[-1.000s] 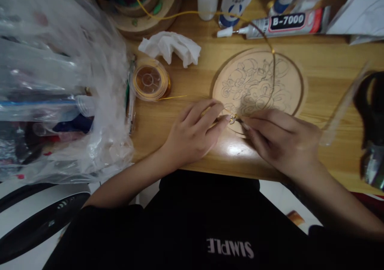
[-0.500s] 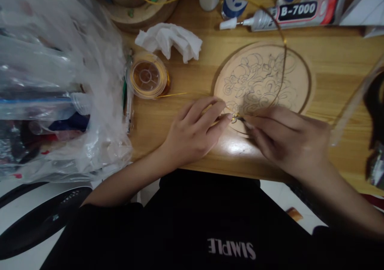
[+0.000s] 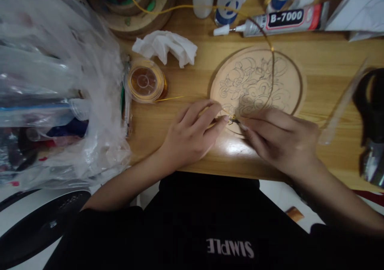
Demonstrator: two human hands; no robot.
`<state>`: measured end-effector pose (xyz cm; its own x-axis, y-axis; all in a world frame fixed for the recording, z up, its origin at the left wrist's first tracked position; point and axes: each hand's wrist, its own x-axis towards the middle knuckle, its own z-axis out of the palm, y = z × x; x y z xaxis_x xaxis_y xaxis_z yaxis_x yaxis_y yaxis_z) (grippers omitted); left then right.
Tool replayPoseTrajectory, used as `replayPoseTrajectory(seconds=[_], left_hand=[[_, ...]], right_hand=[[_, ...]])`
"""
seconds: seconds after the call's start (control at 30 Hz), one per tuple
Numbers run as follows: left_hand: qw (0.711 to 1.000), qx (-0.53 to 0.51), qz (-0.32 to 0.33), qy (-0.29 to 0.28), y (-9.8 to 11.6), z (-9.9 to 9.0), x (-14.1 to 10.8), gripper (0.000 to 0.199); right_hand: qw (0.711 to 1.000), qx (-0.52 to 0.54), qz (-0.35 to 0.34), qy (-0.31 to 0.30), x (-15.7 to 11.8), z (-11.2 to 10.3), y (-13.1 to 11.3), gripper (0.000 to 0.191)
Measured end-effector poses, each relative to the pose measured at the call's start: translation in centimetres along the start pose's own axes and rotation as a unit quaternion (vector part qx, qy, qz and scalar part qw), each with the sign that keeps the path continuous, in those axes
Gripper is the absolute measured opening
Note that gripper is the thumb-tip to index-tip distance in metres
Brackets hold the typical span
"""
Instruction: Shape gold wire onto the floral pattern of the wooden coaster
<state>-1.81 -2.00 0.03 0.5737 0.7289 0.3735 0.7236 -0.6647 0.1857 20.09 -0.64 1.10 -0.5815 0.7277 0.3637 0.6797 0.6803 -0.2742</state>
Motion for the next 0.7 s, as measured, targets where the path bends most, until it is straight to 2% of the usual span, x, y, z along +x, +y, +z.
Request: replayPoseTrajectory(seconds=[0.33, 0.47, 0.7], left_hand=[[1.000, 0.001, 0.001, 0.003, -0.1, 0.1, 0.0, 0.020], [1.000, -0.008, -0.001, 0.008, -0.1, 0.1, 0.0, 0.019], [1.000, -0.010, -0.005, -0.001, 0.0, 0.0, 0.0, 0.019]], right_hand=[[0.999, 0.043, 0.019, -0.002, -0.5, 0.1, 0.3, 0.015], [1.000, 0.015, 0.004, 0.004, -0.2, 0.0, 0.1, 0.015], [0.999, -0.029, 0.001, -0.023, 0.6, -0.7, -0.3, 0.007]])
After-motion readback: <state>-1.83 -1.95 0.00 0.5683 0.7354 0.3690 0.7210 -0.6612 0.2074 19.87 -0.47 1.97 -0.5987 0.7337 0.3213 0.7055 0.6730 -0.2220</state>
